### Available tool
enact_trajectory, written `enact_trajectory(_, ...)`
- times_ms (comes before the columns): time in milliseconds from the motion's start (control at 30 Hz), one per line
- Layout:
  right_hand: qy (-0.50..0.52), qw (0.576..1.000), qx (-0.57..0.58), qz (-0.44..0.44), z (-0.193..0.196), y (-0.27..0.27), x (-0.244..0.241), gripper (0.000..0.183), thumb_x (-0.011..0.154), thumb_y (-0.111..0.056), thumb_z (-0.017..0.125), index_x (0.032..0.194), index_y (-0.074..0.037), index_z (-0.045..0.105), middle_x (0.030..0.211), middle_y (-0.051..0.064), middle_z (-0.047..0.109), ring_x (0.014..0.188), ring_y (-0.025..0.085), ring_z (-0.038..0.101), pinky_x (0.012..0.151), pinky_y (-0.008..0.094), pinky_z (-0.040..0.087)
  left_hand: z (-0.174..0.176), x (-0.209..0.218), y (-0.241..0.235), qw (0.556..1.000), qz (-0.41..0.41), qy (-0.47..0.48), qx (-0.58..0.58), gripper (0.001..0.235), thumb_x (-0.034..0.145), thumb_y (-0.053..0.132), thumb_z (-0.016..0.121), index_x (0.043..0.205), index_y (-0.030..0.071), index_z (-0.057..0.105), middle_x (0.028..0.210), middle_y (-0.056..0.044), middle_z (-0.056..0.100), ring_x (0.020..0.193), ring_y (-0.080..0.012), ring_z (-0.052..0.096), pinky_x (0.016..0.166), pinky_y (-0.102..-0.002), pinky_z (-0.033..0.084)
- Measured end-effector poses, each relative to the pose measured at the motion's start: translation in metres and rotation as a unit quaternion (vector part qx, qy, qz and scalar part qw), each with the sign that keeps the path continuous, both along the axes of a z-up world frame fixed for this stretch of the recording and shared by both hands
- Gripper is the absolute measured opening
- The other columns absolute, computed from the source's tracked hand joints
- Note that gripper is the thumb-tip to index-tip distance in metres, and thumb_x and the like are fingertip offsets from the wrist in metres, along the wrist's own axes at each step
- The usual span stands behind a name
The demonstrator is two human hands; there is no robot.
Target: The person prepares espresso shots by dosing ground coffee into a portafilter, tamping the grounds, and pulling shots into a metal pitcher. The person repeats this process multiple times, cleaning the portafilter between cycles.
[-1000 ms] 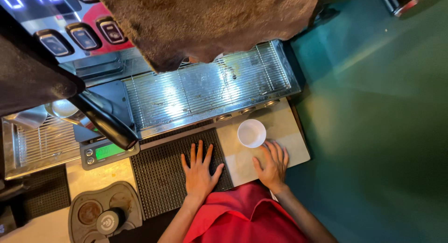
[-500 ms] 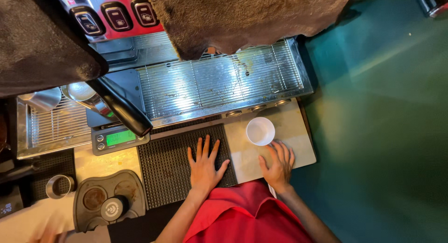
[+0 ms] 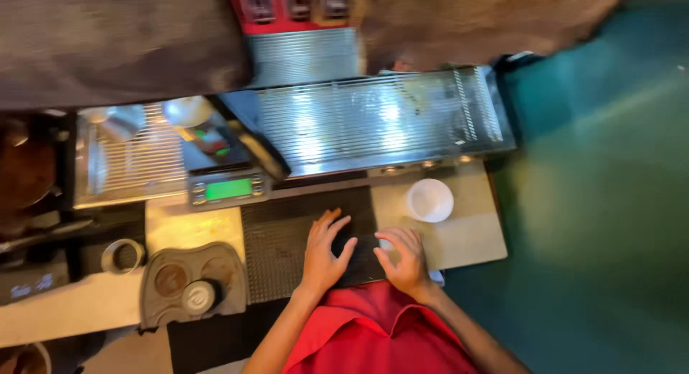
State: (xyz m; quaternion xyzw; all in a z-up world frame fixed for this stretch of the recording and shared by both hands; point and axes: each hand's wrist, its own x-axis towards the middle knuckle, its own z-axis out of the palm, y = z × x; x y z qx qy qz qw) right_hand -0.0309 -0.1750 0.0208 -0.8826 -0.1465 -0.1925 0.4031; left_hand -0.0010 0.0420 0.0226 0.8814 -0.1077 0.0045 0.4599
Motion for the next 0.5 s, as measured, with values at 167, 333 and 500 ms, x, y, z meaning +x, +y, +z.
enact_trajectory(167, 0.019, 0.996, 0.039, 0.073, 0.010, 0.057, 0.017, 0.017, 0.091, -0.017, 0.076, 0.107, -0.013, 0.079, 0.098, 0.003, 0.079, 0.097, 0.028, 0.075, 0.089, 0.041, 0.055, 0.006, -0.021, 0.065, 0.994, 0.087, -0.041, -0.049, 0.031, 0.094, 0.030, 0.073, 0.124, 0.025, 0.076, 0.127, 0.002, 0.073, 0.128, -0.0229, 0.065, 0.112, -0.043, 0.046)
enact_trajectory(333, 0.048, 0.981, 0.064, 0.177, 0.027, 0.128, 0.031, 0.012, 0.094, -0.014, 0.072, 0.103, -0.012, 0.080, 0.094, 0.004, 0.079, 0.093, 0.029, 0.076, 0.088, 0.041, 0.057, 0.027, -0.058, 0.140, 0.972, 0.219, -0.055, -0.061, 0.024, 0.094, 0.030, 0.073, 0.117, 0.027, 0.078, 0.117, 0.009, 0.076, 0.117, -0.0156, 0.070, 0.105, -0.034, 0.052)
enact_trajectory(500, 0.111, 0.951, 0.043, 0.284, 0.037, 0.191, 0.038, 0.011, 0.092, -0.015, 0.074, 0.101, -0.015, 0.081, 0.093, 0.003, 0.081, 0.093, 0.029, 0.076, 0.089, 0.043, 0.057, 0.046, -0.122, 0.190, 0.914, 0.401, -0.060, -0.028, 0.018, 0.094, 0.018, 0.075, 0.111, 0.015, 0.080, 0.108, -0.005, 0.079, 0.109, -0.0282, 0.073, 0.100, -0.043, 0.055)
